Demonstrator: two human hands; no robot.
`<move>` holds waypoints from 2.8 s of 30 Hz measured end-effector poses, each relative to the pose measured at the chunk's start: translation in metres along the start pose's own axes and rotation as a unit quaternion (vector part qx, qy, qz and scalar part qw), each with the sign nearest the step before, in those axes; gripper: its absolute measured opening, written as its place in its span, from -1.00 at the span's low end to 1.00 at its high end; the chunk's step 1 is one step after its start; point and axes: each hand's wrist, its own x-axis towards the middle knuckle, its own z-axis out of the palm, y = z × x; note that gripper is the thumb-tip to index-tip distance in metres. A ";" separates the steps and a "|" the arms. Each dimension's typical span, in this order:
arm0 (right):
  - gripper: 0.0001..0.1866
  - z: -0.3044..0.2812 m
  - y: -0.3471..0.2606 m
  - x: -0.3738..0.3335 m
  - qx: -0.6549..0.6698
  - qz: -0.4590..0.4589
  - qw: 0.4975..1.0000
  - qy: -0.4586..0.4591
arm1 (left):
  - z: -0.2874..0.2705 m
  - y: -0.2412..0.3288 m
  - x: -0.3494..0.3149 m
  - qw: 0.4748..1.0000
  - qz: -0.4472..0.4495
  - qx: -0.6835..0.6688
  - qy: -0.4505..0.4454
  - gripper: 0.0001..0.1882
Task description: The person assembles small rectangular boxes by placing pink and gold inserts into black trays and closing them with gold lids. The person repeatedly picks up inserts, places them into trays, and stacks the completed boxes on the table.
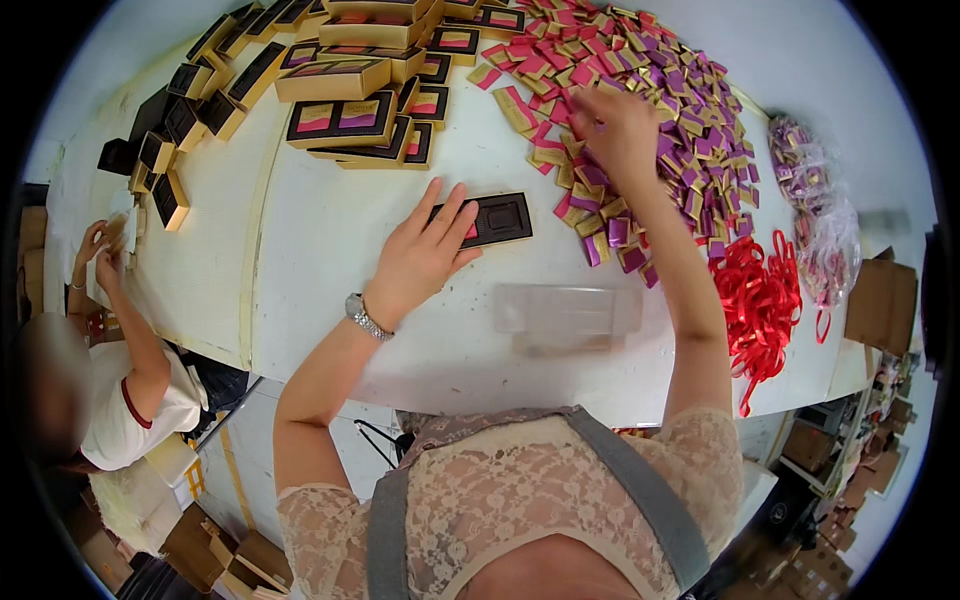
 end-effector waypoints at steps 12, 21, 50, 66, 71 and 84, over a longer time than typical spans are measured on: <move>-0.52 -0.025 -0.084 -0.069 0.137 -0.262 0.928 -0.224 | -0.021 -0.003 0.007 0.996 0.002 -0.074 -0.053 -0.43; -0.62 0.056 -0.179 -0.022 0.122 -0.359 0.924 -0.047 | -0.117 -0.303 -0.099 0.783 -0.417 0.446 0.114 -0.35; -0.67 -0.024 -0.108 -0.050 0.214 -0.001 0.969 -0.127 | 0.010 0.017 0.012 0.933 -0.159 -0.322 0.014 0.07; -0.67 0.007 -0.092 -0.044 0.151 0.012 0.986 -0.070 | 0.004 0.017 0.009 0.997 -0.010 -0.070 -0.013 -0.33; -0.71 -0.029 0.001 -0.049 -0.068 0.018 0.989 -0.127 | 0.000 0.022 0.008 0.997 -0.020 -0.074 0.001 -0.44; -0.70 -0.036 -0.092 -0.072 0.104 -0.195 0.962 -0.163 | -0.015 0.018 0.007 0.999 0.019 -0.048 0.005 -0.55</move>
